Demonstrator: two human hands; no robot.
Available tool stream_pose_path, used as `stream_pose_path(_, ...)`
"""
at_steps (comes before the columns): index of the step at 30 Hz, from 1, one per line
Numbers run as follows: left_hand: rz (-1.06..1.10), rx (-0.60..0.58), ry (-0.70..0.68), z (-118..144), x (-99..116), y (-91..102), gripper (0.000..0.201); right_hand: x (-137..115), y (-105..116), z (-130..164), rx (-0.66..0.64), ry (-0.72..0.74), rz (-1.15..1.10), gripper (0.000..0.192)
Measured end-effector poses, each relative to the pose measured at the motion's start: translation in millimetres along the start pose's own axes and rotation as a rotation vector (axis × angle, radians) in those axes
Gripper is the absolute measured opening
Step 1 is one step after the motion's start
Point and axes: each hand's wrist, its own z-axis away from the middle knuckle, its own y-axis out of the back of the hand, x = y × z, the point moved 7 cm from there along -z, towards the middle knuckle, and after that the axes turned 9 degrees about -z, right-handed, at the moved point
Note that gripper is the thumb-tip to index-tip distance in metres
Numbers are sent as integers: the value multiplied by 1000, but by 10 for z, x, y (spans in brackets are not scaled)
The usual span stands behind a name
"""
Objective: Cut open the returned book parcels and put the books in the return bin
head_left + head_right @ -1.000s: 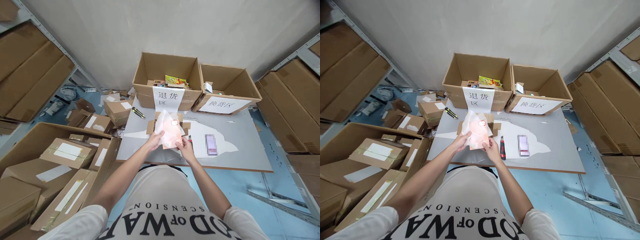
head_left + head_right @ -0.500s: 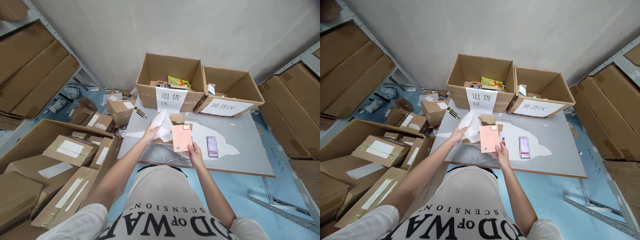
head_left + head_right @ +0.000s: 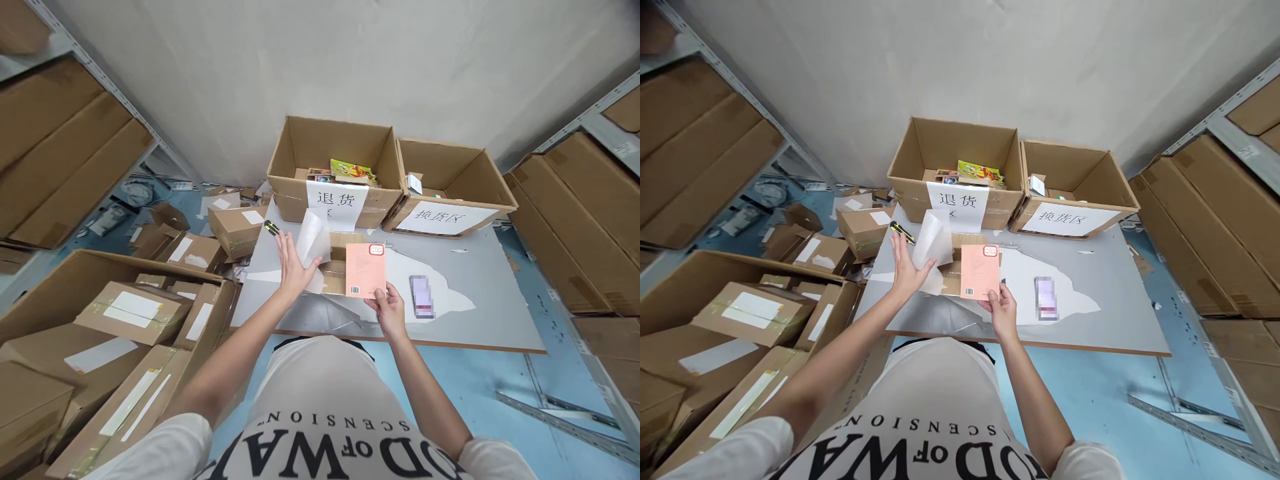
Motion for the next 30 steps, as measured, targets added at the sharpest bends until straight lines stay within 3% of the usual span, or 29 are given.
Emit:
stream_pose_path(1, 139, -31, -36, 91, 157, 39, 97, -77, -53, 2, 9, 70, 32, 48)
stream_pose_path(2, 288, -136, -68, 195, 325, 14, 88, -163, -110, 9, 18, 150, 85, 47)
stream_pose_path(4, 610, -475, -77, 452, 662, -152, 77, -356, -245, 54, 29, 347, 269, 42)
stream_pose_path(6, 877, -614, -13, 638, 882, -247, 75, -548, -438, 157, 4, 591, 519, 36)
stream_pose_path(8, 1057, -613, 50, 714, 964, -300, 67, -661, -682, 310, -88, 827, 764, 34)
stream_pose_path(10, 1142, -527, 134, 712, 897, -322, 49, -681, -888, 468, -197, 991, 946, 36)
stream_pose_path(13, 1145, -435, 280, 670, 666, -329, 32, -628, -1021, 605, -312, 1043, 1062, 44)
stream_pose_path(15, 1155, -450, 331, 635, 547, -319, 33, -606, -975, 594, -310, 976, 1018, 51)
stream_pose_path(17, 1197, -515, 352, 606, 481, -312, 39, -603, -811, 483, -196, 822, 898, 56)
stream_pose_path(19, 1227, -607, 370, 598, 445, -324, 42, -528, -601, 314, -98, 552, 692, 61)
stream_pose_path(21, 1213, -676, 397, 603, 404, -351, 43, -348, -483, 182, -125, 227, 450, 61)
stream_pose_path(23, 1149, -669, 428, 598, 339, -373, 42, -197, -456, 136, -183, -5, 256, 58)
stream_pose_path(25, 1071, -618, 448, 584, 277, -381, 43, -133, -426, 126, -176, -97, 149, 55)
stream_pose_path(30, 1004, -568, 441, 575, 264, -386, 49, -49, -359, 130, -131, -146, 49, 54)
